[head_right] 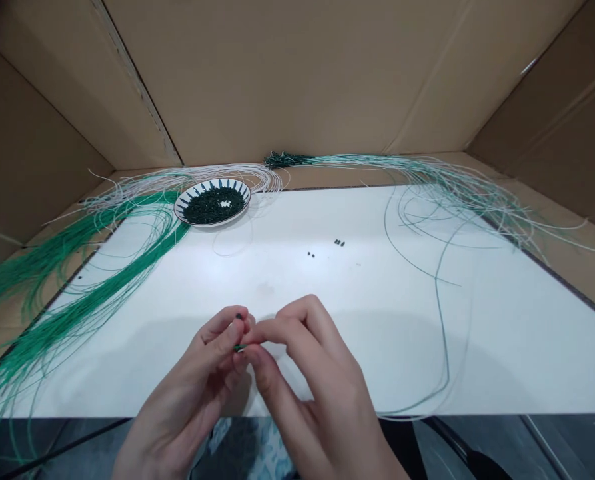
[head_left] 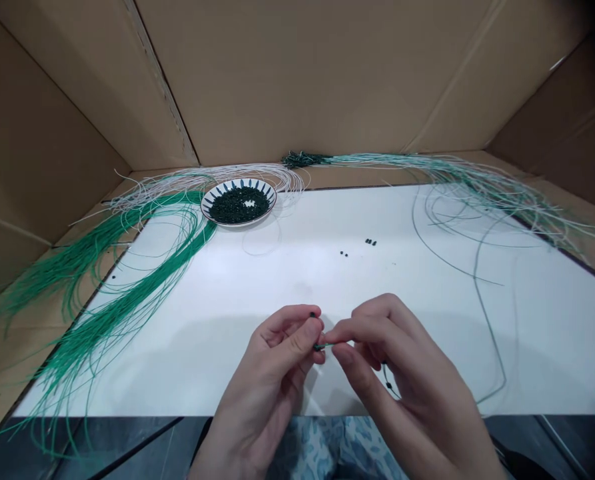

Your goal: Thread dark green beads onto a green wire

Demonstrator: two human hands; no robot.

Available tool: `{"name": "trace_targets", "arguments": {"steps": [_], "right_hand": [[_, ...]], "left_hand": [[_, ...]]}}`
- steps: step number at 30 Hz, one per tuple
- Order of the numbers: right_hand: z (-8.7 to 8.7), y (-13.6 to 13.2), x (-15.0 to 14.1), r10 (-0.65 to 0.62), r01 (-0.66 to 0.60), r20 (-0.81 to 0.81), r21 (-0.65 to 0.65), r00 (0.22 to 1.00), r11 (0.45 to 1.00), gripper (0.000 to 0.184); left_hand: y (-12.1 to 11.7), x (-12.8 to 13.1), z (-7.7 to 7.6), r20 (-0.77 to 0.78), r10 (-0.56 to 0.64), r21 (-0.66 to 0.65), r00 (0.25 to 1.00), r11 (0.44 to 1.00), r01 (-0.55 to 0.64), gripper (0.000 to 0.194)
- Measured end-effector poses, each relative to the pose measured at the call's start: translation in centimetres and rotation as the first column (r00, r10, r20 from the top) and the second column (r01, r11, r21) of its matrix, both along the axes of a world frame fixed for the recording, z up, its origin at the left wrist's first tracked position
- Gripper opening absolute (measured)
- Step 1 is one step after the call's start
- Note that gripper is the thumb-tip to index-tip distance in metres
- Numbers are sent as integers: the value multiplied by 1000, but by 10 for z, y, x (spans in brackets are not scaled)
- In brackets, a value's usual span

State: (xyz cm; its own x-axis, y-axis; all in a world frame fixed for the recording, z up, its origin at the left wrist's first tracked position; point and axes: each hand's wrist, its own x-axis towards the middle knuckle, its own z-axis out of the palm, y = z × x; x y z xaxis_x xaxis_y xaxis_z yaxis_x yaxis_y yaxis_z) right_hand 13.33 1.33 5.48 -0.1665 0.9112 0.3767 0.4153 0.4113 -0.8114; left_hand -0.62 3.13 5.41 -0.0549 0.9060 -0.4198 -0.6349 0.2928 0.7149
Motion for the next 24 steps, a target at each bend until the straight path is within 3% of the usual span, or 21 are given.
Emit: {"name": "trace_targets", "arguments": {"steps": [2, 4, 13, 19, 24], "right_hand": [[0, -1, -1, 18, -18, -26, -12, 1000, 1000, 16], [-1, -1, -1, 21, -21, -46, -12, 999, 1000, 18], [3, 7, 5, 135, -137, 76, 20, 988, 990, 30], [14, 14, 7, 143, -149, 185, 22, 972, 989, 35], [14, 18, 7, 123, -125, 139, 2, 983, 992, 23]], "left_hand": [[-1, 0, 1, 183, -98, -49, 978, 993, 109, 27], [-2, 0, 2, 268, -127, -61, 955, 987, 149, 25], [-7, -3, -3, 271, -172, -43, 947, 981, 190, 23], [-3, -3, -1, 253, -209, -14, 945, 976, 219, 21], [-3, -5, -4, 258, -206, -39, 944, 974, 224, 21]]}}
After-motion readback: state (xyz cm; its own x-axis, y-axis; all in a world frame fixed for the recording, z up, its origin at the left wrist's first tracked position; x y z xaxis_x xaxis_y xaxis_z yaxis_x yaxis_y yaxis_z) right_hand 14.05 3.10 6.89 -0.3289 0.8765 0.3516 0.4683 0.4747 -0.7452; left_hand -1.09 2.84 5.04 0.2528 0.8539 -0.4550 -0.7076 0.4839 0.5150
